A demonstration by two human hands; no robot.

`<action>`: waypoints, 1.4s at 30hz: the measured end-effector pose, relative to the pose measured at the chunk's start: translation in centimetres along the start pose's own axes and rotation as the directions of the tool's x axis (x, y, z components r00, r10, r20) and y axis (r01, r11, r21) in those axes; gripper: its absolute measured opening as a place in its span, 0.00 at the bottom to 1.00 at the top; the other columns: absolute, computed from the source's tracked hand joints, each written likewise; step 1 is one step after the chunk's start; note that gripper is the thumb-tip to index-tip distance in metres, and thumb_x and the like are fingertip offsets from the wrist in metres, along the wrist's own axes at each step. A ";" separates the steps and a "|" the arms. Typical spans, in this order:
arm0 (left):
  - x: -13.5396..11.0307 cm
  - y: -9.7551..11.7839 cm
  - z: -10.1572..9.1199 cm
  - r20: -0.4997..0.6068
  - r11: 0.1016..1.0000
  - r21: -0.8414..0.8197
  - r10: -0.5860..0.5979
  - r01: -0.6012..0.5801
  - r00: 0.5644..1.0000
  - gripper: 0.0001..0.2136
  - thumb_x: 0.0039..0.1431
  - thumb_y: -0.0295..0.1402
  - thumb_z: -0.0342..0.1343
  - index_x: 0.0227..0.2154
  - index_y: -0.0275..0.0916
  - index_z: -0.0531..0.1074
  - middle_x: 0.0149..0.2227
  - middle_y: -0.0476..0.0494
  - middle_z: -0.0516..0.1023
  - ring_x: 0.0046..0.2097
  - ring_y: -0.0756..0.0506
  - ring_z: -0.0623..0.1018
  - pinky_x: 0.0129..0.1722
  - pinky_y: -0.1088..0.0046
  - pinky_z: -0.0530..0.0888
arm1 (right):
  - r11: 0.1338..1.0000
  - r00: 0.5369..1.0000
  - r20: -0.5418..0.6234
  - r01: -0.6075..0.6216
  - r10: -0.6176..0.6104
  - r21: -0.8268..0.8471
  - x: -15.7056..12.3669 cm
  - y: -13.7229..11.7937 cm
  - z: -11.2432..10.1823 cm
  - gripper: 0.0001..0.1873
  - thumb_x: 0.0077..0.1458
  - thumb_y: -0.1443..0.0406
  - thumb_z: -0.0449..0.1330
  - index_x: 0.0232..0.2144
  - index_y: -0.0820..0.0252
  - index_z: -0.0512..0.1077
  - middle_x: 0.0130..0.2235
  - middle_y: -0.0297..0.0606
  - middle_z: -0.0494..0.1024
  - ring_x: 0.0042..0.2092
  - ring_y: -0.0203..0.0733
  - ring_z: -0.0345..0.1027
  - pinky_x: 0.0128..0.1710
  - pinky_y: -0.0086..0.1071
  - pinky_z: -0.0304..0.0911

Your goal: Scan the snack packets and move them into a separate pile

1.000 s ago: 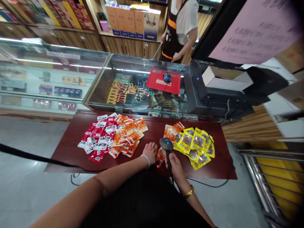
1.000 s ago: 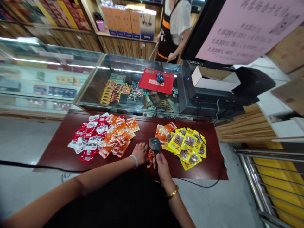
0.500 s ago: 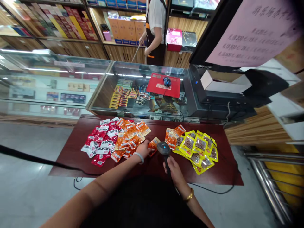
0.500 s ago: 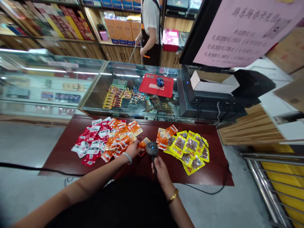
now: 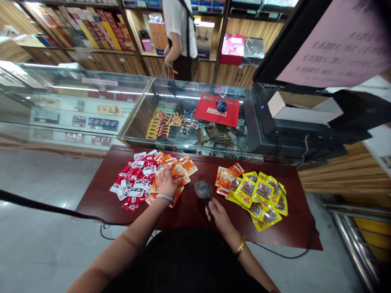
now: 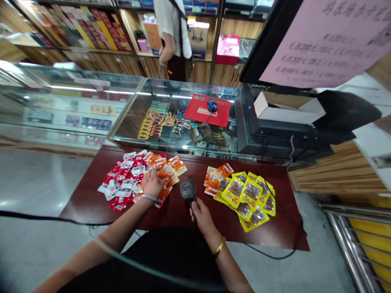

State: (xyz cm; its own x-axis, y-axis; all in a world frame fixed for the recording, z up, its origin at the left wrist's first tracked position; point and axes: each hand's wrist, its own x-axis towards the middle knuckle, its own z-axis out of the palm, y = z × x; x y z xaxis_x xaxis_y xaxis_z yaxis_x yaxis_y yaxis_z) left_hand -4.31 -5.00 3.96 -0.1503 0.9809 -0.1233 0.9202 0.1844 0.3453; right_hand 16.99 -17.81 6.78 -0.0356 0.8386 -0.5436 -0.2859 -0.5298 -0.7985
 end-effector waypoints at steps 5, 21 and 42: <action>1.1 5.0 2.4 0.165 0.955 -0.036 0.296 -0.294 0.941 0.14 0.56 0.43 0.54 0.39 0.40 0.71 0.42 0.40 0.75 0.49 0.40 0.71 0.50 0.65 0.64 | 0.998 0.986 -0.156 0.056 -0.051 0.029 -0.7 0.9 -2.4 0.23 0.51 0.44 0.58 0.29 0.58 0.67 0.21 0.28 0.65 0.21 0.32 0.55 0.20 0.26 0.53; -2.7 13.4 13.1 0.743 0.745 -0.539 0.202 0.392 0.638 0.08 0.55 0.34 0.59 0.31 0.34 0.70 0.27 0.46 0.78 0.26 0.52 0.77 0.23 0.80 0.71 | 0.977 0.905 -0.421 0.147 -0.068 0.157 -2.5 2.5 -6.4 0.23 0.52 0.44 0.57 0.25 0.57 0.64 0.22 0.29 0.66 0.20 0.32 0.55 0.19 0.27 0.52; -4.3 1.9 5.4 0.646 0.613 -0.666 0.187 0.425 0.740 0.17 0.52 0.44 0.57 0.39 0.35 0.70 0.33 0.45 0.78 0.31 0.48 0.77 0.23 0.78 0.67 | 0.999 0.999 0.005 0.045 -0.046 0.023 1.3 0.5 -0.8 0.25 0.51 0.44 0.57 0.39 0.58 0.68 0.22 0.27 0.65 0.20 0.31 0.55 0.20 0.25 0.52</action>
State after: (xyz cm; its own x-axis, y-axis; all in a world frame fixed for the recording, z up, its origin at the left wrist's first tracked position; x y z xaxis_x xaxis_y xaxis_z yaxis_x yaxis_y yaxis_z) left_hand 0.07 -9.16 0.12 0.2944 0.7211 -0.6272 0.2599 0.5712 0.7786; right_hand 17.52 -17.10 5.43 -0.0269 0.8624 -0.5054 -0.3090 -0.4880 -0.8163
